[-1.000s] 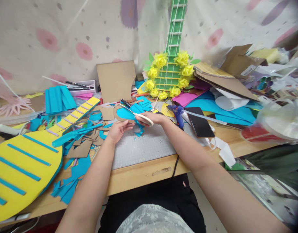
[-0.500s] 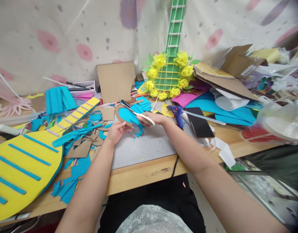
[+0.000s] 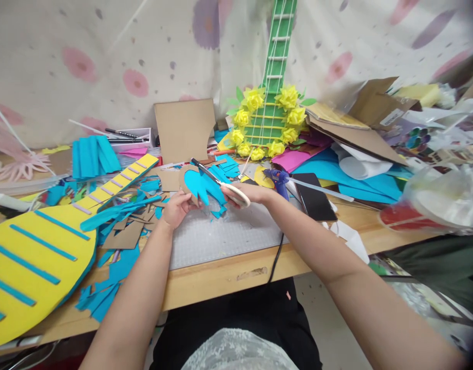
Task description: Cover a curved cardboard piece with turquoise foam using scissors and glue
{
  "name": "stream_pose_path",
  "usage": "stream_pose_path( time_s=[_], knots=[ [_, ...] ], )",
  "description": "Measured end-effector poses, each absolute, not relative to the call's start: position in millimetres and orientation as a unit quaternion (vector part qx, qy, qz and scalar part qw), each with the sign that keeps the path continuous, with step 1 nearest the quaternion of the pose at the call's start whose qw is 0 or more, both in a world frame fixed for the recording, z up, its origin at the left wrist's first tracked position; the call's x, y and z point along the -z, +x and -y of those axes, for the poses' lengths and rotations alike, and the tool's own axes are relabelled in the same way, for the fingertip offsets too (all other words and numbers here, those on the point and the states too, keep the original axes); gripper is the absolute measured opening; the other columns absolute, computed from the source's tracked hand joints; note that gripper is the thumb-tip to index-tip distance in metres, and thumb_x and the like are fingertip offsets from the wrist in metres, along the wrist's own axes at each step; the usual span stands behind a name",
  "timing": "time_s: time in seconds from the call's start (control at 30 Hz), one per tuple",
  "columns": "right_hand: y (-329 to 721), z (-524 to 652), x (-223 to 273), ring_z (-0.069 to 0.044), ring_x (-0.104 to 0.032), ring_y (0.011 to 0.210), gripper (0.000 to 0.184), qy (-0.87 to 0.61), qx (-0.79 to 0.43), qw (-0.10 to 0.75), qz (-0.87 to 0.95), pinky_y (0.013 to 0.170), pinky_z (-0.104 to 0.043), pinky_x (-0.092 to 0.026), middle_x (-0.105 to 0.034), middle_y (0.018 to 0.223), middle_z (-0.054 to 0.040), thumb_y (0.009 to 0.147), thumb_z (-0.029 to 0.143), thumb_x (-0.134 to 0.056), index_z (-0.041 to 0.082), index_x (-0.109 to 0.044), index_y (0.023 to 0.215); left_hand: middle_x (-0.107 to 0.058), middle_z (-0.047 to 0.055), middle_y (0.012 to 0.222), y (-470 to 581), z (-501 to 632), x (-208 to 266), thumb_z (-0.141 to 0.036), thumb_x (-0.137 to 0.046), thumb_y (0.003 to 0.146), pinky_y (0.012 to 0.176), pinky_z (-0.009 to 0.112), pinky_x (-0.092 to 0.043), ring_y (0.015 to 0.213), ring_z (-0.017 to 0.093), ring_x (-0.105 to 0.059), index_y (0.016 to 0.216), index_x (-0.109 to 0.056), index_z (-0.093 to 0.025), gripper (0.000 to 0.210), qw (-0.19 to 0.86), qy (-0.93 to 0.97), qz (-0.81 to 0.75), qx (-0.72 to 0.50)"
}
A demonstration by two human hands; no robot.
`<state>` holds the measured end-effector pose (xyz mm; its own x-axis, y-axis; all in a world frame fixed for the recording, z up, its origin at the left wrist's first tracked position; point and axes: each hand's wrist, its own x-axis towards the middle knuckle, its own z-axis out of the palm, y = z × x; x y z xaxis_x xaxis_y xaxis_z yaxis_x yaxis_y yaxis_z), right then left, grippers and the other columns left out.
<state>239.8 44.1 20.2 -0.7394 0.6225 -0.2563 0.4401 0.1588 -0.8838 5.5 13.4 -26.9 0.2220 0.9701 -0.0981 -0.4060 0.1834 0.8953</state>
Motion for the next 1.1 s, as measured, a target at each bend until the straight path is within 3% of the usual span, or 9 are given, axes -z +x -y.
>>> stream_pose_path(
  time_s=[0.1, 0.23, 0.33, 0.5, 0.63, 0.73, 0.9, 1.1],
  knots=[
    [219.9, -45.1, -8.4, -0.009, -0.048, 0.048, 0.044, -0.422, -0.539, 0.184, 0.705, 0.046, -0.022, -0.038, -0.052, 0.059, 0.0015, 0.075, 0.060, -0.050, 0.017, -0.046, 0.073, -0.069, 0.009, 0.067, 7.0, -12.7, 29.5, -0.026, -0.069, 0.063, 0.064, 0.036, -0.054, 0.066, 0.022, -0.065, 0.069, -0.067, -0.011, 0.017, 0.678, 0.424, -0.381, -0.464],
    [197.0, -53.4, 1.3, -0.008, -0.050, 0.054, 0.036, -0.457, -0.490, 0.325, 0.667, 0.050, -0.022, -0.040, -0.056, 0.070, 0.0015, 0.062, 0.040, -0.070, 0.017, -0.047, 0.078, -0.070, 0.009, 0.070, 8.6, -13.2, 33.3, -0.032, -0.077, 0.057, 0.069, 0.039, -0.054, 0.069, 0.023, -0.066, 0.070, -0.068, -0.012, 0.026, 0.665, 0.465, -0.412, -0.415],
    [189.2, -61.3, -3.5, -0.007, -0.048, 0.057, 0.030, -0.454, -0.474, 0.360, 0.663, 0.054, -0.022, -0.040, -0.054, 0.070, 0.0033, 0.058, 0.027, -0.069, 0.017, -0.046, 0.075, -0.070, 0.008, 0.071, 8.7, -15.0, 34.2, -0.035, -0.079, 0.055, 0.066, 0.035, -0.055, 0.067, 0.021, -0.066, 0.071, -0.068, -0.013, 0.029, 0.649, 0.469, -0.435, -0.413],
    [188.9, -71.8, -20.7, -0.007, -0.045, 0.055, 0.023, -0.436, -0.475, 0.243, 0.724, 0.053, -0.021, -0.036, -0.050, 0.063, 0.0051, 0.056, 0.020, -0.065, 0.015, -0.048, 0.072, -0.070, 0.005, 0.087, 1.1, -22.6, 33.9, -0.036, -0.075, 0.062, 0.065, 0.028, -0.054, 0.073, 0.015, -0.065, 0.095, -0.065, -0.019, 0.038, 0.619, 0.381, -0.404, -0.556],
    [187.2, -72.9, -23.1, -0.008, -0.047, 0.059, 0.025, -0.424, -0.449, 0.178, 0.766, 0.054, -0.021, -0.034, -0.051, 0.067, 0.0038, 0.057, 0.023, -0.066, 0.015, -0.049, 0.073, -0.068, 0.003, 0.074, -1.8, -25.8, 34.6, -0.029, -0.080, 0.053, 0.057, 0.023, -0.051, 0.062, 0.012, -0.062, 0.080, -0.066, -0.016, 0.034, 0.597, 0.323, -0.431, -0.594],
    [188.6, -69.0, -22.1, -0.008, -0.044, 0.060, 0.029, -0.398, -0.442, 0.166, 0.786, 0.055, -0.022, -0.033, -0.048, 0.068, 0.0039, 0.062, 0.034, -0.066, 0.016, -0.047, 0.075, -0.066, 0.001, 0.067, 0.5, -25.1, 34.7, -0.026, -0.081, 0.051, 0.056, 0.022, -0.050, 0.059, 0.010, -0.060, 0.073, -0.064, -0.015, 0.030, 0.587, 0.317, -0.438, -0.603],
    [206.8, -63.4, -31.5, -0.010, -0.043, 0.063, 0.041, -0.397, -0.358, 0.055, 0.843, 0.056, -0.023, -0.031, -0.049, 0.071, 0.0015, 0.071, 0.056, -0.057, 0.016, -0.049, 0.076, -0.065, -0.002, 0.069, -1.7, -27.6, 34.6, -0.023, -0.078, 0.057, 0.057, 0.022, -0.050, 0.060, 0.010, -0.061, 0.074, -0.060, -0.017, 0.026, 0.586, 0.289, -0.418, -0.632],
    [225.1, -62.6, -41.8, -0.009, -0.046, 0.056, 0.047, -0.374, -0.368, -0.052, 0.850, 0.054, -0.023, -0.032, -0.053, 0.064, 0.0007, 0.073, 0.063, -0.052, 0.016, -0.052, 0.074, -0.066, -0.003, 0.072, -6.2, -31.4, 33.0, -0.020, -0.071, 0.067, 0.058, 0.021, -0.050, 0.063, 0.010, -0.062, 0.076, -0.054, -0.019, 0.020, 0.606, 0.286, -0.385, -0.635]
  ],
)
